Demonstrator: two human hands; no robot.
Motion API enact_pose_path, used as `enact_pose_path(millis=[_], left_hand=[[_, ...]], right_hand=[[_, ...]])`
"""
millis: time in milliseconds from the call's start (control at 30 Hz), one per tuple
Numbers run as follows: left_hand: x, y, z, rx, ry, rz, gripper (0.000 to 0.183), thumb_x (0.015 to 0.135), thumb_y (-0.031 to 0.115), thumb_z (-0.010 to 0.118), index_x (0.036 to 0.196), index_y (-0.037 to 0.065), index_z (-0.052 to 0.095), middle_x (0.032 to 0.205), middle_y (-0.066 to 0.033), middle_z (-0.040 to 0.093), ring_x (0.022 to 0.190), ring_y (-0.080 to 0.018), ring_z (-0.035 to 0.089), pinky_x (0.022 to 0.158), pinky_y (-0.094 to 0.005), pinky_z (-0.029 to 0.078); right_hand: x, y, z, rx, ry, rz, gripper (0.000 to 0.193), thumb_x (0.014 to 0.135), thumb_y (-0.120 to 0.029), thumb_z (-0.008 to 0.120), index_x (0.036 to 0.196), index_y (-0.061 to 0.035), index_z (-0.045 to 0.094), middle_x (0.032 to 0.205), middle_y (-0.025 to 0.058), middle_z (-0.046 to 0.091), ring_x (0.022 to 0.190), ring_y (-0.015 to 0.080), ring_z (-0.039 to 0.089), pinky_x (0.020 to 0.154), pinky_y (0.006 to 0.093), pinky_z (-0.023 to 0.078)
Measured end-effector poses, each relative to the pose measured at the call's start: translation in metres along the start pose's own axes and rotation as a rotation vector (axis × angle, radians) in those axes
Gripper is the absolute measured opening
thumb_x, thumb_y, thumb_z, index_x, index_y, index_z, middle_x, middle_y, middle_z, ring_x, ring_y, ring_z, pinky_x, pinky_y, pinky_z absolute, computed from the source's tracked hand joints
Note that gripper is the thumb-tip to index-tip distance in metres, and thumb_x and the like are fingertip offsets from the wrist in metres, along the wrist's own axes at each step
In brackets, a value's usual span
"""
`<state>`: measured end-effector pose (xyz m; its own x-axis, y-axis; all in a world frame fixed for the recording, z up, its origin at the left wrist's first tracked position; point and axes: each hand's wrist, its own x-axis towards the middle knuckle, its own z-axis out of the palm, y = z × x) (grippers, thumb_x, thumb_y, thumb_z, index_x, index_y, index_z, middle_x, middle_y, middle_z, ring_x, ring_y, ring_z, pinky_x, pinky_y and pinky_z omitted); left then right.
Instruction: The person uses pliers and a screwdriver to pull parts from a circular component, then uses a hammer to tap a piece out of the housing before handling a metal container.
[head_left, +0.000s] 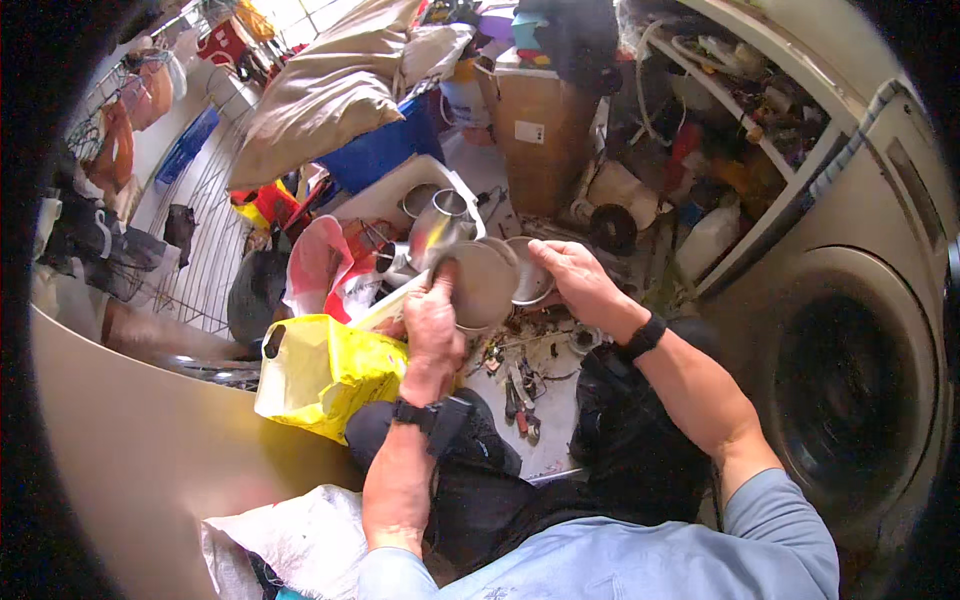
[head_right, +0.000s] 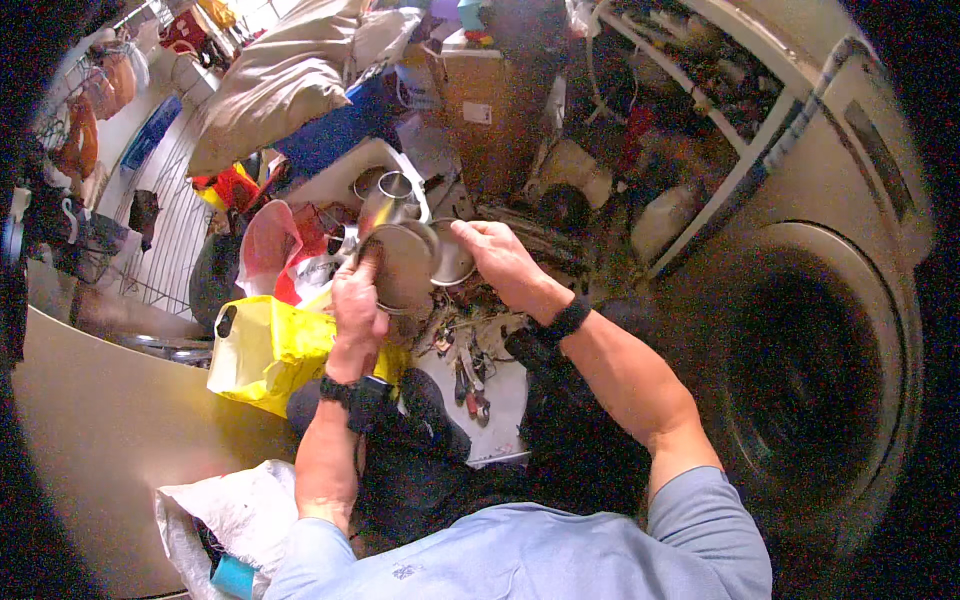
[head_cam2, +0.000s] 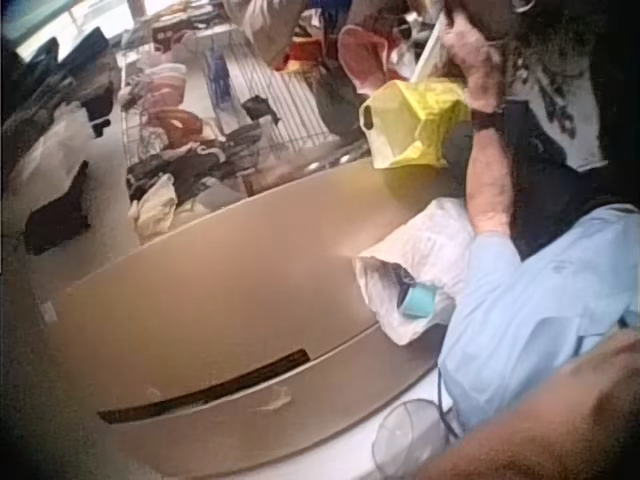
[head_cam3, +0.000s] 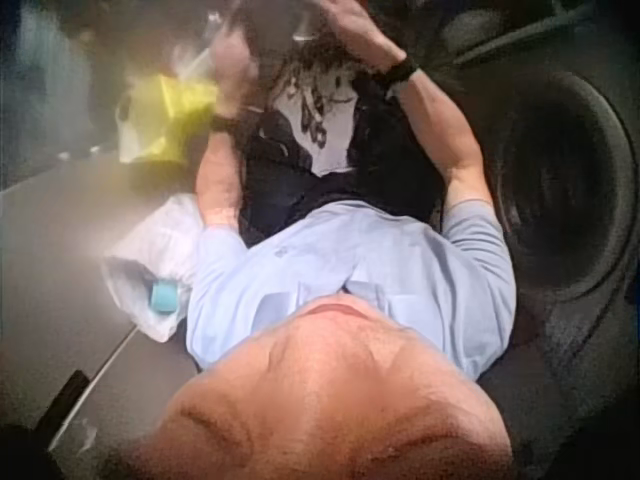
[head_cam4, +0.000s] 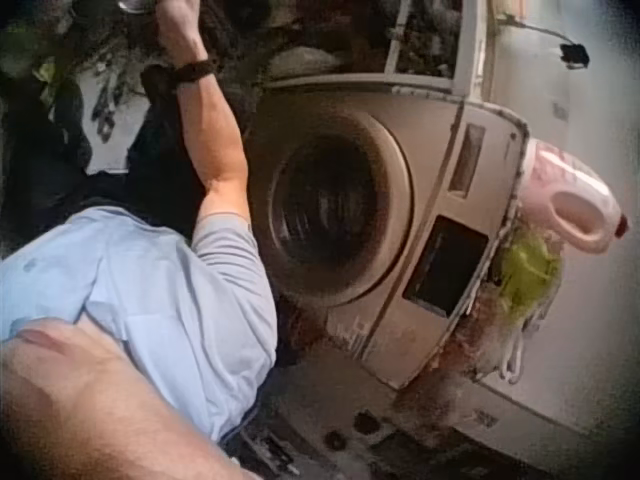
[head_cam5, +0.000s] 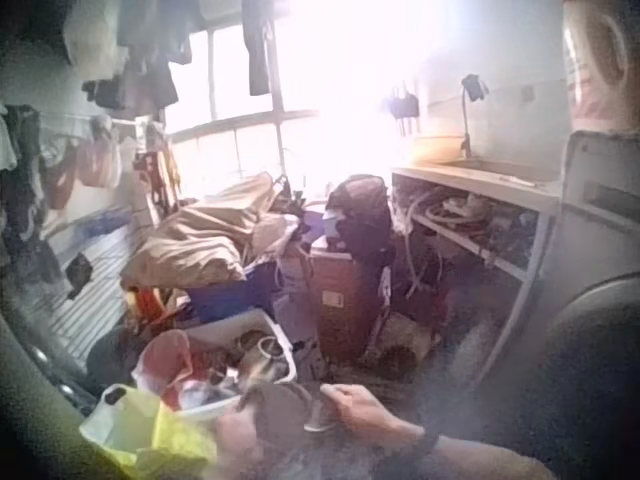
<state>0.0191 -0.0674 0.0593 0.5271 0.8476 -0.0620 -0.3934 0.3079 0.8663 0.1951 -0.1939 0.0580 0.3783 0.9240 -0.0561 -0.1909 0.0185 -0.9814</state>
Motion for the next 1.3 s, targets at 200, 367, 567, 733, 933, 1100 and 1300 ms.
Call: enact_pose_path(millis=[200, 367, 567, 733, 933, 1100, 1300], left_hand=[[0.027, -0.005, -0.057, -0.214, 0.03, -0.203, 0.039, 0.101, 0.027, 0.066, 0.131, 0.002, 0.062, 0.124, -0.0096, 0.069, 0.108, -0.0249, 0.068, 0.096, -0.0424, 0.056], [0.036, -0.018, -0.056, -0.204, 0.049, -0.26, 0.038, 0.102, 0.028, 0.065, 0.13, 0.002, 0.063, 0.123, -0.0093, 0.07, 0.108, -0.0244, 0.068, 0.096, -0.0421, 0.056], [0.039, -0.024, -0.053, -0.244, 0.006, -0.306, 0.033, 0.103, 0.026, 0.064, 0.126, 0.002, 0.065, 0.122, -0.0089, 0.07, 0.109, -0.0228, 0.068, 0.097, -0.0399, 0.055], [0.037, -0.024, -0.054, -0.288, -0.019, -0.293, 0.032, 0.103, 0.026, 0.064, 0.125, 0.003, 0.065, 0.122, -0.0067, 0.07, 0.111, -0.0209, 0.067, 0.099, -0.0381, 0.054], [0.023, -0.017, -0.056, -0.347, 0.064, -0.282, 0.039, 0.103, 0.028, 0.055, 0.132, 0.001, 0.057, 0.116, -0.0119, 0.068, 0.1, -0.0257, 0.068, 0.083, -0.0385, 0.059], [0.009, -0.006, -0.046, -0.297, 0.02, -0.292, 0.042, 0.103, 0.034, 0.052, 0.123, -0.002, 0.061, 0.108, -0.0127, 0.067, 0.092, -0.0251, 0.065, 0.073, -0.0327, 0.054], [0.004, -0.013, -0.044, -0.284, -0.047, -0.282, 0.04, 0.103, 0.04, 0.054, 0.117, 0.003, 0.062, 0.106, -0.0112, 0.066, 0.094, -0.0255, 0.067, 0.078, -0.0356, 0.056]], right_hand=[[0.008, 0.017, -0.007, 0.438, 0.126, 0.393, 0.038, 0.109, -0.033, 0.05, 0.124, 0.0002, 0.061, 0.115, 0.0125, 0.07, 0.098, 0.0268, 0.073, 0.079, 0.0514, 0.065], [0.008, 0.026, -0.017, 0.481, 0.16, 0.5, 0.043, 0.109, -0.036, 0.048, 0.129, 0.0007, 0.059, 0.116, 0.0124, 0.069, 0.099, 0.0273, 0.072, 0.082, 0.0535, 0.064], [0.01, 0.039, -0.012, 0.501, 0.008, 0.394, 0.032, 0.104, -0.021, 0.057, 0.128, 0.0007, 0.059, 0.113, 0.0102, 0.07, 0.096, 0.0225, 0.072, 0.083, 0.0482, 0.064], [0.014, 0.051, -0.011, -0.057, 0.034, 0.12, 0.024, 0.086, 0.006, 0.066, 0.111, 0.003, 0.066, 0.114, 0.0098, 0.069, 0.096, 0.0237, 0.07, 0.082, 0.0377, 0.059], [0.004, 0.033, -0.01, -0.759, 0.244, -0.926, 0.034, 0.067, 0.012, 0.074, 0.097, -0.0005, 0.06, 0.11, 0.0167, 0.059, 0.103, 0.0349, 0.066, 0.086, 0.0399, 0.058], [-0.007, 0.026, -0.019, -0.721, 0.246, -1.009, 0.038, 0.067, 0.011, 0.078, 0.093, -0.0022, 0.053, 0.114, 0.0175, 0.056, 0.108, 0.0353, 0.066, 0.089, 0.0419, 0.058], [-0.008, 0.02, -0.026, -0.724, 0.306, -1.026, 0.041, 0.071, 0.008, 0.082, 0.095, -0.0033, 0.051, 0.115, 0.0174, 0.053, 0.111, 0.0345, 0.065, 0.091, 0.041, 0.06]])
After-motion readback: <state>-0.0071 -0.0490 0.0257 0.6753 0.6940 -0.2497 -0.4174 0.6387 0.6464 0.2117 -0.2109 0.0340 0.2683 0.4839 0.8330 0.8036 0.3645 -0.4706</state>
